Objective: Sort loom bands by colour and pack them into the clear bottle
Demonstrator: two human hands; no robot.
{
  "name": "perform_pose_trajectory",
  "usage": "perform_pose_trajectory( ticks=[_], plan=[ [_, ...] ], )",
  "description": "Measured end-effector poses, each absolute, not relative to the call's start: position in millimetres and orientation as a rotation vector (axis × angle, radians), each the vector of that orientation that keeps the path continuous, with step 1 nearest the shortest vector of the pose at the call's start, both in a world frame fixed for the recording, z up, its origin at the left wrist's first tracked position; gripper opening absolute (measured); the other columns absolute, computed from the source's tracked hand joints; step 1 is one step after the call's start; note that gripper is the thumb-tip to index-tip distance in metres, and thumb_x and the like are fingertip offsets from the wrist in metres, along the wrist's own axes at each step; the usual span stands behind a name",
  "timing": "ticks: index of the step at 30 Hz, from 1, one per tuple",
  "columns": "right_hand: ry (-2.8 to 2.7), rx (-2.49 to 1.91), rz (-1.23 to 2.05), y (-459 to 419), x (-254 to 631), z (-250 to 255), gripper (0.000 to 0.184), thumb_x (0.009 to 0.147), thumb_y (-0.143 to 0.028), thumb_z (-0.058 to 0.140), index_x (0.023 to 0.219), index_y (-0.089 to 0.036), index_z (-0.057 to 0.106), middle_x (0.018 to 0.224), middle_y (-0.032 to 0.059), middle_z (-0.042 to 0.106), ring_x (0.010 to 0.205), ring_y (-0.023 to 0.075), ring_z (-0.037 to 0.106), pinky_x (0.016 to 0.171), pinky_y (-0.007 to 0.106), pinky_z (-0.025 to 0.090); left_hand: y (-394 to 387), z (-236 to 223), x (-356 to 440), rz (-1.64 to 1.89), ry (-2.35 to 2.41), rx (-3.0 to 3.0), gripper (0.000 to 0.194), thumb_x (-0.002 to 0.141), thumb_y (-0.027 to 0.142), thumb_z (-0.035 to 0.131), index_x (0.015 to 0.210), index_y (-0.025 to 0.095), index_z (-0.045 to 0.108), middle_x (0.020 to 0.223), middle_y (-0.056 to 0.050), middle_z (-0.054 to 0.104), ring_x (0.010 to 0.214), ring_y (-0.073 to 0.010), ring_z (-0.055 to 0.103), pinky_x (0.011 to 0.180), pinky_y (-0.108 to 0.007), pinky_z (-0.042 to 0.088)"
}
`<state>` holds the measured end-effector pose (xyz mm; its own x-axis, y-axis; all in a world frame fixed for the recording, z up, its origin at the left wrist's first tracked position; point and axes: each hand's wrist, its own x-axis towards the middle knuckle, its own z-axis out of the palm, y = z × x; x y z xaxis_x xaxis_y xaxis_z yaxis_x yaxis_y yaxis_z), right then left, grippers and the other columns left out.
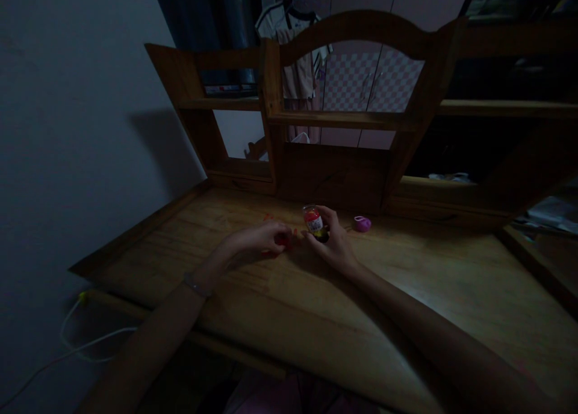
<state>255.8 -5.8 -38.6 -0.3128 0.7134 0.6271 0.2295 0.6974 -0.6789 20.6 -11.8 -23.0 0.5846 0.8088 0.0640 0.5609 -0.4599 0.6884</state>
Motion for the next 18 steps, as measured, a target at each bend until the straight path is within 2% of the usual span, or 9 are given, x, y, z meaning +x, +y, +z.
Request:
perform_pose_trajectory(
  ticks=[6, 11, 18],
  plan=[
    [-1.962, -0.762, 0.563, -6, 257, -37, 0.052, 0.085, -0.032, 0.065, 0.132, -0.025, 0.044, 0.118, 0.0061, 0.064, 0.098, 0.0229, 0.064, 0.085, 0.037, 0.052, -6, -15, 5, 0.476, 1.16, 2.115, 0.019, 0.068, 0.014, 0.061, 0.085, 0.017, 0.068, 0.078, -0.002, 0.067, 0.068, -0.0146, 0.06, 0.061, -0.024, 0.045],
    [-2.055, -0.66, 0.51, -6, 257, -34, 0.049, 0.085, -0.027, 0.063, 0.132, -0.027, 0.049, 0.124, 0.0066, 0.059, 0.111, 0.0245, 0.059, 0.094, 0.039, 0.049, 0, 5, -15, 0.769, 1.232, 1.886, 0.022, 0.074, 0.029, 0.069, 0.089, 0.014, 0.065, 0.081, -0.001, 0.063, 0.073, -0.0124, 0.058, 0.067, -0.023, 0.045],
    [-2.163, -0.627, 0.471, -7, 256, -35, 0.053, 0.085, -0.025, 0.064, 0.135, -0.031, 0.048, 0.122, 0.0059, 0.058, 0.108, 0.0241, 0.059, 0.09, 0.038, 0.051, 5, -2, -1, 1.006, 1.035, 1.718, 0.03, 0.072, 0.035, 0.077, 0.09, 0.014, 0.065, 0.083, -0.002, 0.063, 0.076, -0.013, 0.058, 0.072, -0.025, 0.047]
  ],
)
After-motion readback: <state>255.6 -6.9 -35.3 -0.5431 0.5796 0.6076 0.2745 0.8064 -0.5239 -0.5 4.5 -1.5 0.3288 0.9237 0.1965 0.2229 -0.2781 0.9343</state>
